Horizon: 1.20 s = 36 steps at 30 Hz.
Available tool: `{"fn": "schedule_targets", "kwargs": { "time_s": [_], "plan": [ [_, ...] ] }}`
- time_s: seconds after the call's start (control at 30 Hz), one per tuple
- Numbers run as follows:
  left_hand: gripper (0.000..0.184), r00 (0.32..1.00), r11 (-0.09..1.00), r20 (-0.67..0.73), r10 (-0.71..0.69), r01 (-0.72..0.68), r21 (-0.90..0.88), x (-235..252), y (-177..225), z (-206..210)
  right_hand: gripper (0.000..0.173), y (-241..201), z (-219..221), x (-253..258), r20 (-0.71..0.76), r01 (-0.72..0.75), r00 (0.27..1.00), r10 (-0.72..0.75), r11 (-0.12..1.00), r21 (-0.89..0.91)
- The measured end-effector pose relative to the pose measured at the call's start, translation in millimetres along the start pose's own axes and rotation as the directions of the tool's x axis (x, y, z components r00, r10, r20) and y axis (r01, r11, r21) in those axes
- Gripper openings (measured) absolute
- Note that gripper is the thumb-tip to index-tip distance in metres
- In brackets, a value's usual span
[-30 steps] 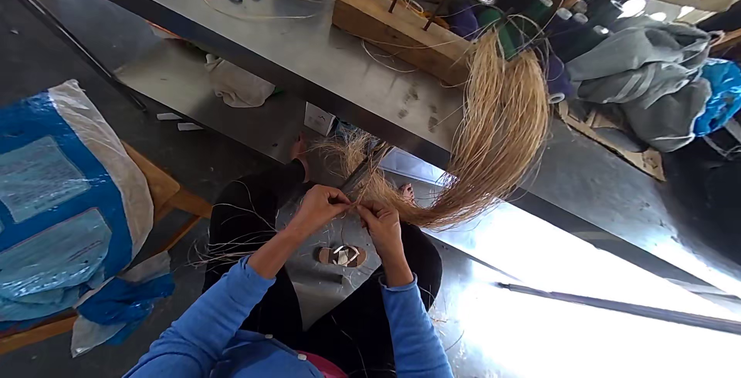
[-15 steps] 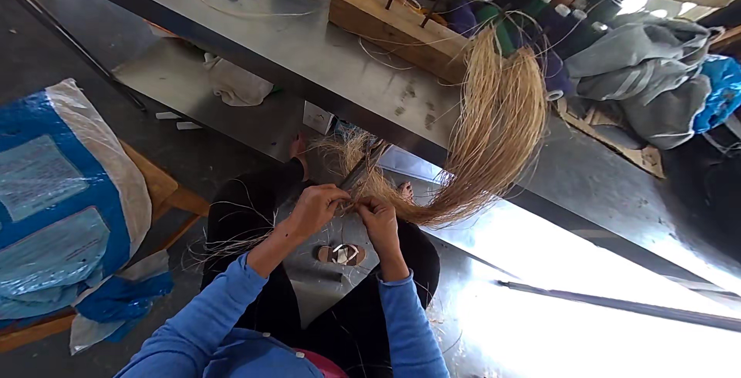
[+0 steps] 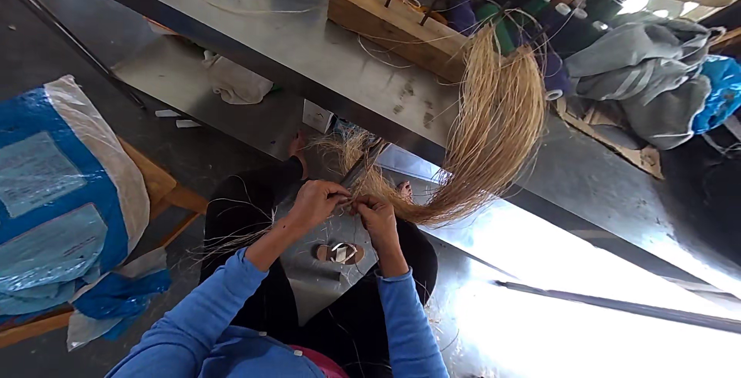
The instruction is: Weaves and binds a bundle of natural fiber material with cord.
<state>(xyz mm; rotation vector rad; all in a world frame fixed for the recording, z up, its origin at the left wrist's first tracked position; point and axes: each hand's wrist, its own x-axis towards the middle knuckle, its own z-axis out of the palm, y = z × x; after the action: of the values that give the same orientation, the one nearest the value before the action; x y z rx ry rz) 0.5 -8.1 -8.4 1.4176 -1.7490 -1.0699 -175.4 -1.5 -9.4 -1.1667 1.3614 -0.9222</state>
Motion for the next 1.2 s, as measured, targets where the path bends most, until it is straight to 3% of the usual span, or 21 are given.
{"fn": "schedule_targets", "kwargs": {
  "time_s": [0.13, 0.27, 0.33, 0.4, 0.5, 0.57, 0.63, 0.83, 1.03, 1.2],
  "plan": [
    [0.016, 0.986, 0.984, -0.037, 0.163, -0.160, 0.080, 0.3, -11.2, 4.6, 0.011, 0.1, 1.0, 1.6, -0.001, 0.004, 1.000, -0.004, 0.998, -0.060],
    [0.018, 0.921, 0.906, -0.066, 0.384, -0.362, 0.220, 1.3, -23.7, 10.9, 0.012, -0.5, 1.0, 2.6, 0.026, -0.002, 1.000, 0.005, 0.995, -0.104],
    [0.018, 0.905, 0.890, -0.088, 0.416, -0.385, 0.245, 1.2, -27.9, 15.0, 0.011, 0.7, 1.3, 3.0, 0.035, -0.001, 0.999, 0.005, 0.996, -0.093],
    [0.019, 0.946, 0.939, -0.089, 0.313, -0.294, 0.176, -2.6, -25.5, 17.5, 0.010, 1.6, 1.5, 3.2, 0.042, 0.002, 0.999, 0.001, 0.997, -0.073],
    [0.022, 0.999, 0.997, -0.026, -0.029, 0.027, -0.067, -8.0, -12.7, 18.7, 0.006, 4.3, 2.3, 3.0, 0.046, 0.011, 0.999, -0.009, 0.999, -0.041],
    [0.019, 0.974, 0.934, 0.040, -0.222, 0.224, -0.278, -7.6, -6.5, 19.9, 0.004, 6.7, 4.1, 3.3, 0.034, 0.024, 0.999, -0.023, 0.999, -0.035],
    [0.016, 0.943, 0.848, 0.086, -0.323, 0.328, -0.416, -7.6, -3.4, 21.9, 0.002, 9.7, 5.9, 3.5, 0.011, 0.045, 0.999, -0.045, 0.997, -0.062],
    [0.008, 0.903, 0.733, 0.194, -0.383, 0.425, -0.531, -5.9, -4.2, 21.4, 0.007, 15.2, 11.9, 1.2, -0.085, 0.124, 0.985, -0.153, 0.952, -0.282],
    [0.007, 0.836, 0.522, 0.340, -0.431, 0.538, -0.662, -3.9, -8.9, 15.9, 0.007, 18.2, 6.2, 1.8, 0.013, 0.134, 0.991, -0.134, 0.990, -0.035],
    [0.012, 0.767, 0.344, 0.496, -0.406, 0.632, -0.695, -0.8, -18.4, 13.8, 0.005, 16.4, 3.8, 2.2, 0.047, 0.095, 0.994, -0.095, 0.995, 0.013]
  ]
}}
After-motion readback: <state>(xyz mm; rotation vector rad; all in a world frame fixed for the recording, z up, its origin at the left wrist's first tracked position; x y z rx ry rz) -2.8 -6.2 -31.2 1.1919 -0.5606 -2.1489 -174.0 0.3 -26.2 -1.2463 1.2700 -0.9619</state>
